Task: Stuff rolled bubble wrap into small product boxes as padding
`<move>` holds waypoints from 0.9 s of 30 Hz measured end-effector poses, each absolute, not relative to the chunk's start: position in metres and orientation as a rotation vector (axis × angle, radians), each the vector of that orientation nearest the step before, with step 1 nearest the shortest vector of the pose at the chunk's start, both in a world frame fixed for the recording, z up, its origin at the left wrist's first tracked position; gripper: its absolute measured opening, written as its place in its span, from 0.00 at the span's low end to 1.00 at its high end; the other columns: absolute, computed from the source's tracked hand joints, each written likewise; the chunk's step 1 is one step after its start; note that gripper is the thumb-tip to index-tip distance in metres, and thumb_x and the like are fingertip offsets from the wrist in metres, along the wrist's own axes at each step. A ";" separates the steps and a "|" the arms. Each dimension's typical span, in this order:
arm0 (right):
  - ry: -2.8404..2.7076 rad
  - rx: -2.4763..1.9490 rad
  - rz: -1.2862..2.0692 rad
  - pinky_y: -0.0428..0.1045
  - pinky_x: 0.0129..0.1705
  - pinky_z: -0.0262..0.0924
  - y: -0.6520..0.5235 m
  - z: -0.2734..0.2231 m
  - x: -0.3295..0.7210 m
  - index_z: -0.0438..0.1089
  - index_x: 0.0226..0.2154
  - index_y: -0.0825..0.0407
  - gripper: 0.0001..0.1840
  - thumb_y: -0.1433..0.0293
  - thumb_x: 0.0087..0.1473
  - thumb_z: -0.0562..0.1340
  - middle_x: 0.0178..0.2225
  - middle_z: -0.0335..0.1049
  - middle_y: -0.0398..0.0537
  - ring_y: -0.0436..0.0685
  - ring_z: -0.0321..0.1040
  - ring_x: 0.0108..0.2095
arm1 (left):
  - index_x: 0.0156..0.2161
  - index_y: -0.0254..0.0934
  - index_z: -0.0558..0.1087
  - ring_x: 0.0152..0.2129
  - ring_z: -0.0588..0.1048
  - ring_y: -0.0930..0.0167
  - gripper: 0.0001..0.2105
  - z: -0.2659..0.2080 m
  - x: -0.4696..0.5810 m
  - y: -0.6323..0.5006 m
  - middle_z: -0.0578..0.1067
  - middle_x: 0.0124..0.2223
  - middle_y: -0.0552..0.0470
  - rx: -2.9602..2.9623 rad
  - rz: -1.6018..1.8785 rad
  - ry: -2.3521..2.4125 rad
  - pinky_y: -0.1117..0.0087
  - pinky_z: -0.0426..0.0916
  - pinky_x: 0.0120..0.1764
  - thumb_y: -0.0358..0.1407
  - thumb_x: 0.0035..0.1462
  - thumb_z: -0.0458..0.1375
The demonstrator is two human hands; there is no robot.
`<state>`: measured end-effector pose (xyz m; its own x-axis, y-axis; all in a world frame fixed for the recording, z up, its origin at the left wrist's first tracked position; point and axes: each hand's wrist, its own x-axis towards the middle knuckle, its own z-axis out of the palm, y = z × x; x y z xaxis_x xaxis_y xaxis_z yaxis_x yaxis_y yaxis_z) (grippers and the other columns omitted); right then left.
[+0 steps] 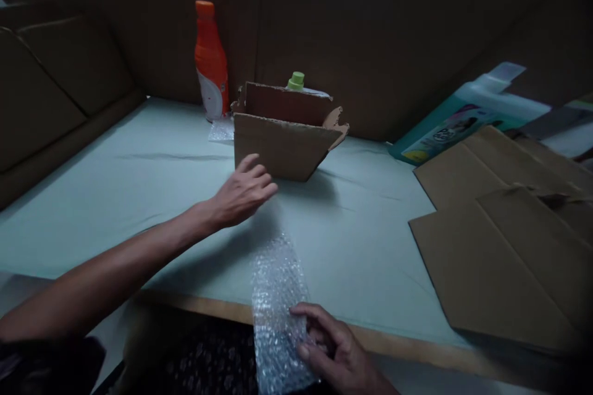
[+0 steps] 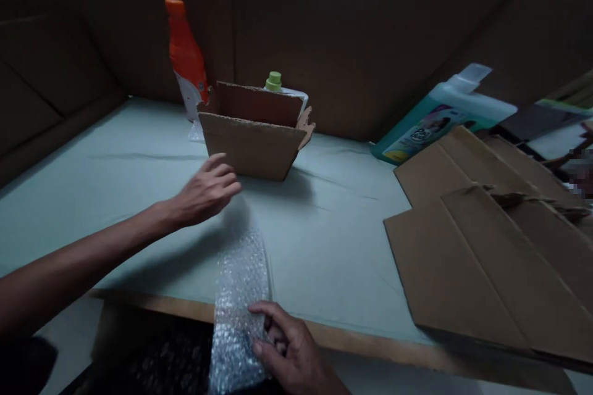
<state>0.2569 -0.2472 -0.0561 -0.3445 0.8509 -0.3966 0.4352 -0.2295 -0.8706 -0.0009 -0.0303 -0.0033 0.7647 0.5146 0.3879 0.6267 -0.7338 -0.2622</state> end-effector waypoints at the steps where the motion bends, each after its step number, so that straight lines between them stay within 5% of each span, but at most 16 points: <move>1: -1.607 -1.534 1.644 0.48 0.35 0.60 -0.253 -0.059 0.256 0.71 0.56 0.44 0.24 0.58 0.58 0.63 0.30 0.63 0.42 0.52 0.62 0.30 | 0.38 0.36 0.75 0.45 0.73 0.64 0.13 -0.010 0.012 -0.021 0.78 0.40 0.47 -2.619 -0.428 -0.814 0.49 0.57 0.65 0.26 0.67 0.48; 4: -1.468 -1.465 1.746 0.49 0.36 0.61 -0.261 -0.064 0.251 0.76 0.50 0.45 0.22 0.52 0.57 0.63 0.30 0.64 0.44 0.53 0.62 0.31 | 0.50 0.36 0.75 0.60 0.67 0.60 0.12 -0.034 0.027 -0.016 0.73 0.59 0.41 -2.721 -0.534 -0.797 0.47 0.55 0.66 0.27 0.66 0.52; 10: -1.164 -1.289 1.858 0.51 0.40 0.63 -0.264 -0.067 0.240 0.82 0.36 0.46 0.17 0.51 0.52 0.69 0.38 0.74 0.49 0.55 0.68 0.37 | 0.56 0.38 0.71 0.58 0.68 0.59 0.25 -0.052 -0.038 -0.116 0.75 0.57 0.43 -3.080 -0.673 -1.009 0.48 0.64 0.61 0.20 0.53 0.52; 15: -0.732 -1.105 1.920 0.46 0.34 0.63 -0.251 -0.059 0.229 0.81 0.36 0.48 0.16 0.56 0.48 0.74 0.32 0.74 0.46 0.49 0.67 0.29 | 0.70 0.38 0.54 0.68 0.56 0.55 0.39 -0.047 -0.055 -0.222 0.61 0.69 0.40 -3.304 -0.780 -1.188 0.45 0.61 0.64 0.24 0.52 0.54; 17: -0.669 -0.996 1.944 0.45 0.33 0.64 -0.241 -0.055 0.223 0.80 0.38 0.49 0.16 0.56 0.51 0.72 0.30 0.75 0.47 0.49 0.68 0.28 | 0.70 0.40 0.54 0.63 0.64 0.58 0.35 -0.049 -0.039 -0.235 0.67 0.65 0.40 -3.277 -1.033 -1.360 0.50 0.66 0.61 0.27 0.58 0.55; 20: -0.654 -0.927 1.872 0.47 0.32 0.67 -0.229 -0.052 0.223 0.75 0.51 0.45 0.23 0.53 0.56 0.67 0.39 0.78 0.52 0.54 0.74 0.34 | 0.65 0.39 0.63 0.42 0.77 0.67 0.24 -0.055 -0.012 -0.220 0.78 0.48 0.45 -2.983 -1.384 -1.953 0.63 0.75 0.47 0.31 0.65 0.52; 23: -0.869 -1.087 1.669 0.47 0.30 0.68 -0.224 -0.049 0.234 0.65 0.61 0.40 0.25 0.54 0.63 0.62 0.43 0.77 0.51 0.53 0.75 0.33 | 0.65 0.34 0.62 0.26 0.73 0.71 0.25 -0.063 0.001 -0.193 0.78 0.35 0.51 -2.830 -1.253 -2.340 0.68 0.72 0.35 0.33 0.64 0.54; 27: -1.613 -1.263 1.081 0.52 0.41 0.71 -0.218 -0.051 0.247 0.73 0.52 0.43 0.15 0.68 0.64 0.62 0.41 0.78 0.47 0.55 0.75 0.38 | 0.69 0.35 0.56 0.24 0.72 0.72 0.31 -0.075 0.000 -0.177 0.77 0.32 0.55 -2.838 -1.029 -2.351 0.69 0.68 0.33 0.32 0.61 0.55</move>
